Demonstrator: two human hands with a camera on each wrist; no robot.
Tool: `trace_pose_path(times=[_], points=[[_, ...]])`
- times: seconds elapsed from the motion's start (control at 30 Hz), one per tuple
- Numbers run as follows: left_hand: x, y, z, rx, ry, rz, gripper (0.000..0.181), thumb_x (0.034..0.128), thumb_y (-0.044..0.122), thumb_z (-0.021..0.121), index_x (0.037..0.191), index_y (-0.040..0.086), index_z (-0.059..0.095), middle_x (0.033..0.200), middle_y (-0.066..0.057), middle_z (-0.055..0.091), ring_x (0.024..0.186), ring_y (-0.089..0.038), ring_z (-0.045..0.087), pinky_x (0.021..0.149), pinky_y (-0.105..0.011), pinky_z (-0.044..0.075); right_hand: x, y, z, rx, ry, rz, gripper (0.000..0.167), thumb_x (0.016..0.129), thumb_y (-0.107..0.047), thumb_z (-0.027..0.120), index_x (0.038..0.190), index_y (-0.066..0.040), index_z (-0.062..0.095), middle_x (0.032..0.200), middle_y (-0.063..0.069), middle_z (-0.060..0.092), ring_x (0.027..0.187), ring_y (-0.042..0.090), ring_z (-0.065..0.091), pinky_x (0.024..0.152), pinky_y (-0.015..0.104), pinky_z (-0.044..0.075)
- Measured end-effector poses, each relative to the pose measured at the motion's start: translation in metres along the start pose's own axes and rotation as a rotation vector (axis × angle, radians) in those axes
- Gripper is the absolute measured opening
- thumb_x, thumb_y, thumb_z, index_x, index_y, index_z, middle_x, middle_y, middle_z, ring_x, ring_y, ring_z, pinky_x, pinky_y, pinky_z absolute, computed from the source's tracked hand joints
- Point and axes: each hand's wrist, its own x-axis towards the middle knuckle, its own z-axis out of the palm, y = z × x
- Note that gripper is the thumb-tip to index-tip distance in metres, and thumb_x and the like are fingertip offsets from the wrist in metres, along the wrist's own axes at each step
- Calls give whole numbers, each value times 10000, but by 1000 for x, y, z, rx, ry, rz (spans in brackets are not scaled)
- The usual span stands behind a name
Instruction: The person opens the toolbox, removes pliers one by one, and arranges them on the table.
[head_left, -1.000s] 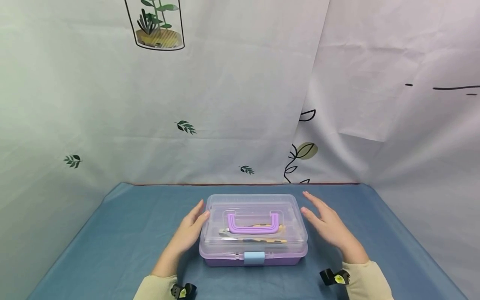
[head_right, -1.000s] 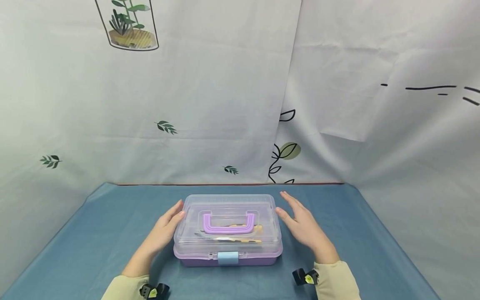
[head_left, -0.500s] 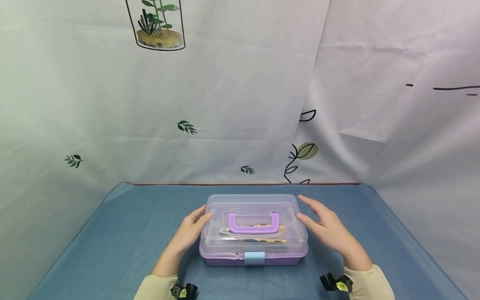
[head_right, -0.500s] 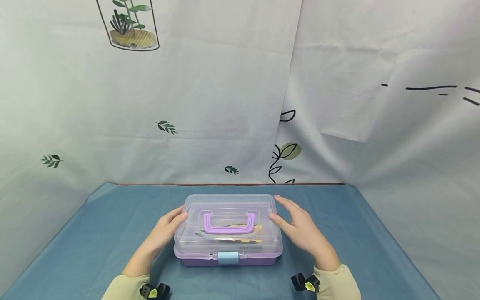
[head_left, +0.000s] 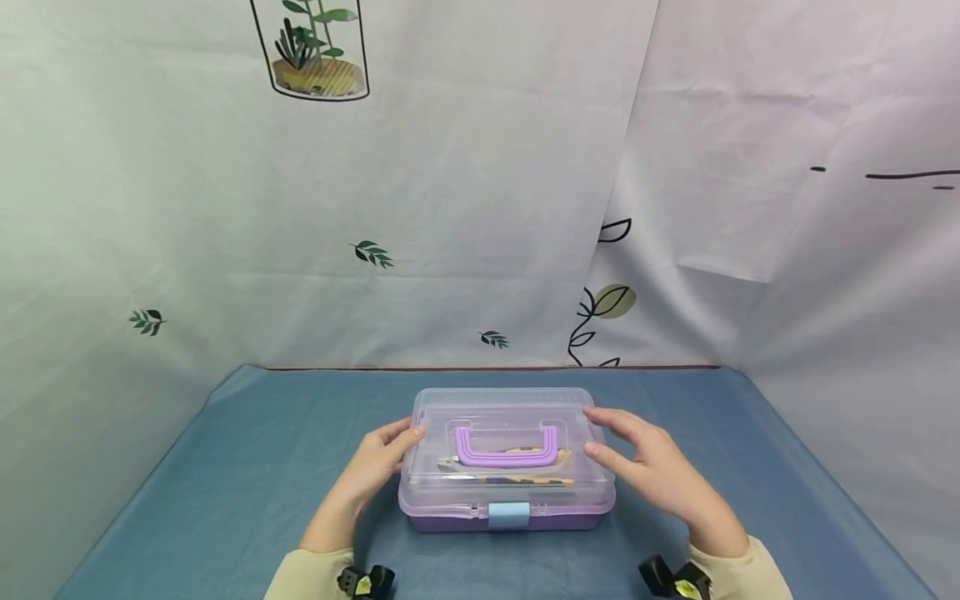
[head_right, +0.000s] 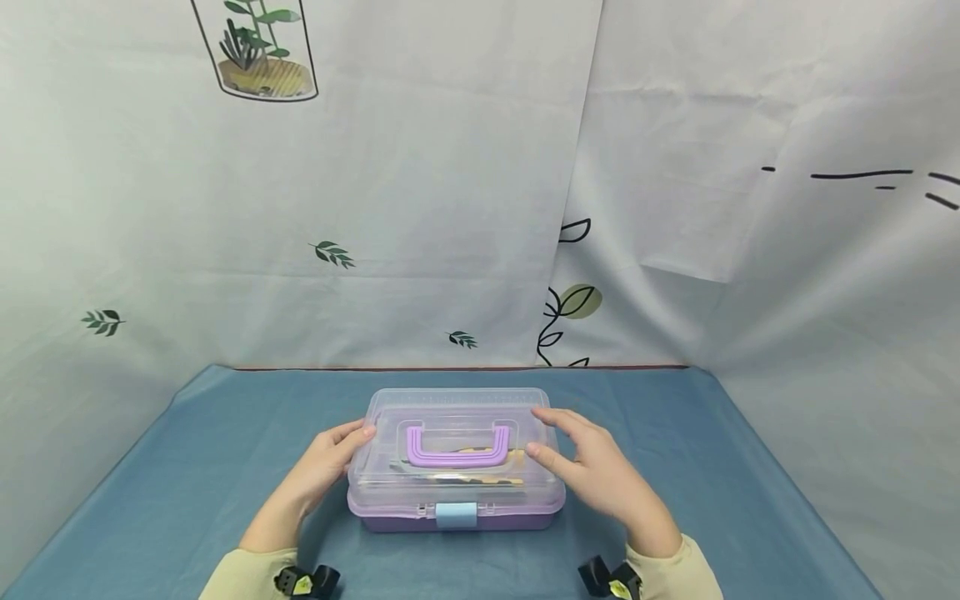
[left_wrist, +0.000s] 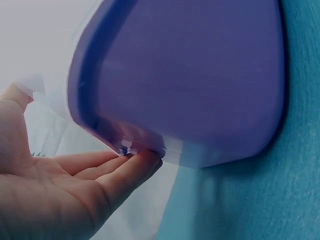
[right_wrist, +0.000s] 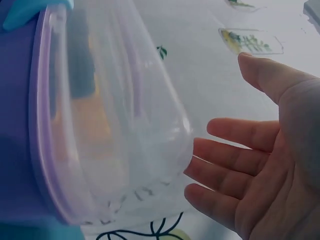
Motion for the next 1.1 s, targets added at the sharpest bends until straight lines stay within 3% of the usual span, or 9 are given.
trace_pose_path(times=[0.5, 0.77, 1.1], points=[[-3, 1, -6, -24, -11, -22, 728, 888, 426, 599, 1385, -70, 408, 1378, -275, 473, 1211, -346, 538, 900, -442, 535, -5, -16, 7, 135, -103, -110, 348, 903, -211, 628, 1218, -61, 620, 1199, 31, 662, 1067, 104, 621, 873, 263, 540], [-3, 1, -8, -21, -9, -27, 728, 886, 426, 600, 1385, -68, 408, 1386, -276, 464, 1228, -355, 522, 908, -451, 529, -5, -23, 10, 307, -196, -246, 321, 912, -87, 596, 1219, 6, 603, 1136, 129, 681, 1041, 92, 641, 853, 235, 545], [-3, 1, -3, -22, -11, -13, 722, 887, 427, 603, 1375, -73, 421, 1376, -274, 475, 1233, -362, 514, 910, -459, 527, -8, -26, 17, 491, -308, -262, 299, 922, -27, 558, 1202, 73, 584, 1118, 233, 649, 1028, 92, 643, 835, 242, 557]])
